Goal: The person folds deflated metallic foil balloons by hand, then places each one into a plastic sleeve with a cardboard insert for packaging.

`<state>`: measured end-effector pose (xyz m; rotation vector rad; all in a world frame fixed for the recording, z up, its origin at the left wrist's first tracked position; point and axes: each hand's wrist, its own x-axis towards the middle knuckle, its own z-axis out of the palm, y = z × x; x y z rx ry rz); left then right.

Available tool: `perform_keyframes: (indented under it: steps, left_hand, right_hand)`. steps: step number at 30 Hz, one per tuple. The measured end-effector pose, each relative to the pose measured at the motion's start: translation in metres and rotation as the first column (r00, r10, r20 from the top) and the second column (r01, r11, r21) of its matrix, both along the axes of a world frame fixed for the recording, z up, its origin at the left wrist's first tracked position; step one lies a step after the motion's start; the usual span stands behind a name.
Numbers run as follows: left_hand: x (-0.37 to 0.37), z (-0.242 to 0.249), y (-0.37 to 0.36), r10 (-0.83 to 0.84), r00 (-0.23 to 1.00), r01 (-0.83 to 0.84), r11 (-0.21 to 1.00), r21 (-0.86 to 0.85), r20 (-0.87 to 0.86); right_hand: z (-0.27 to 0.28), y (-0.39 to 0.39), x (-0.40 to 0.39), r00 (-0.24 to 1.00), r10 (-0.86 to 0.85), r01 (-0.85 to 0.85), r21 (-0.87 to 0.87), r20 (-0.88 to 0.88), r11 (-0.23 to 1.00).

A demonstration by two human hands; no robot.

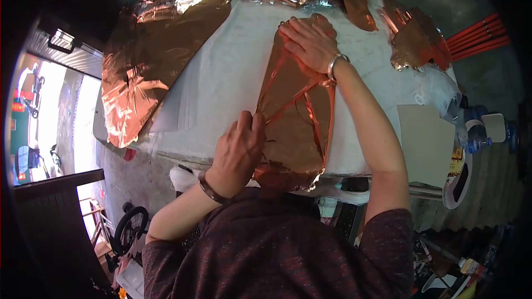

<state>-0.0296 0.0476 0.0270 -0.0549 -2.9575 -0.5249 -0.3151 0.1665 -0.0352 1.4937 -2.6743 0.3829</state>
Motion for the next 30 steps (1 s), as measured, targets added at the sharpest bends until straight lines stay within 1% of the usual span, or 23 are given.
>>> perform_keyframes:
  steps: [1,2,6,8,9,11,12,13,14,15,16,17,18,19,20,21,22,24,25,26,28,29,30]
  left_hand:
    - [0.005,0.004,0.000,0.009,1.000,-0.009,0.999,0.039,0.013]
    - [0.010,0.006,0.003,0.030,0.999,-0.029,0.997,0.074,-0.011]
    - [0.038,0.012,0.001,0.032,0.999,-0.035,0.993,0.114,0.032]
    - [0.048,0.016,-0.012,-0.038,0.997,0.014,0.948,0.317,0.069]
    - [0.045,0.017,-0.021,-0.038,0.997,0.014,0.949,0.316,0.068]
    - [0.022,0.020,-0.043,0.017,0.999,-0.026,0.946,0.324,0.029]
    - [0.006,0.018,-0.050,0.018,1.000,-0.022,0.947,0.322,0.015]
    - [-0.014,0.011,-0.056,-0.095,0.990,0.120,0.961,0.248,-0.107]
    - [-0.032,0.005,-0.058,-0.220,0.951,0.257,0.953,0.159,-0.219]
    - [-0.044,-0.001,-0.061,-0.238,0.943,0.278,0.948,0.158,-0.232]
    - [-0.054,-0.008,-0.064,-0.277,0.939,0.304,0.945,0.117,-0.204]
    - [-0.060,-0.012,-0.068,-0.311,0.934,0.328,0.942,0.076,-0.174]
    - [-0.063,-0.015,-0.072,-0.347,0.930,0.357,0.931,0.077,-0.122]
    - [-0.064,-0.016,-0.072,-0.356,0.926,0.367,0.927,0.079,-0.127]
    - [-0.064,-0.015,-0.073,-0.351,0.930,0.360,0.929,0.088,-0.106]
    - [-0.066,-0.014,-0.073,-0.343,0.935,0.351,0.931,0.097,-0.092]
    - [-0.069,-0.014,-0.073,-0.347,0.931,0.358,0.929,0.096,-0.114]
    - [-0.076,-0.017,-0.073,-0.323,0.942,0.334,0.930,0.153,-0.092]
    - [-0.081,-0.020,-0.072,-0.320,0.941,0.334,0.931,0.151,-0.106]
    - [-0.087,-0.022,-0.070,-0.318,0.942,0.331,0.934,0.134,-0.112]
    - [-0.096,-0.029,-0.071,-0.314,0.942,0.326,0.939,0.110,-0.115]
    - [-0.101,-0.033,-0.071,-0.326,0.938,0.335,0.940,0.070,-0.115]
    - [-0.105,-0.037,-0.073,-0.339,0.934,0.344,0.938,0.031,-0.115]
  right_hand:
    - [0.003,0.000,0.002,1.000,0.007,-0.007,0.000,0.004,1.000]
    - [0.008,0.001,0.004,1.000,-0.011,0.011,0.018,0.021,1.000]
    - [0.004,0.001,0.002,0.999,-0.027,0.027,0.033,0.020,0.999]
    - [0.003,-0.001,0.002,0.999,-0.038,0.037,0.031,0.026,0.999]
    - [0.002,0.000,0.002,0.999,-0.036,0.036,0.045,0.010,0.998]
    - [0.001,-0.001,0.001,0.999,-0.028,0.029,0.062,-0.017,0.998]
    - [-0.001,-0.003,0.002,1.000,-0.024,0.024,0.041,-0.008,0.999]
    - [0.002,-0.001,0.001,1.000,-0.029,0.029,0.021,-0.002,0.999]
    - [0.010,0.000,0.001,0.999,-0.044,0.045,0.021,-0.018,0.999]
    - [0.017,0.002,0.000,0.999,-0.032,0.030,-0.035,-0.035,0.999]
    - [0.025,0.008,0.001,0.998,-0.019,0.015,-0.089,-0.051,0.996]
    - [0.038,0.017,0.003,0.998,-0.036,0.030,-0.086,-0.059,0.996]
    - [0.050,0.031,0.008,0.999,-0.030,0.026,-0.185,-0.022,0.982]
    - [0.059,0.044,0.016,1.000,-0.017,0.020,-0.282,0.015,0.959]
    - [0.065,0.062,0.024,1.000,-0.015,0.011,-0.239,-0.015,0.971]
    - [0.068,0.079,0.040,0.998,-0.041,0.053,-0.219,0.057,0.974]
    - [0.068,0.095,0.059,0.990,-0.068,0.092,-0.195,0.126,0.976]
    - [0.046,0.121,0.090,0.986,-0.100,0.116,-0.116,0.133,0.987]
    - [0.041,0.126,0.106,0.980,-0.128,0.142,-0.083,0.155,0.986]
    - [0.039,0.127,0.117,0.972,-0.153,0.165,-0.054,0.178,0.985]
    - [0.036,0.124,0.132,0.976,-0.158,0.166,-0.045,0.149,0.985]
    - [0.035,0.122,0.136,0.977,-0.168,0.173,-0.030,0.128,0.984]
    - [0.037,0.120,0.138,0.967,-0.171,0.177,-0.016,0.188,0.984]
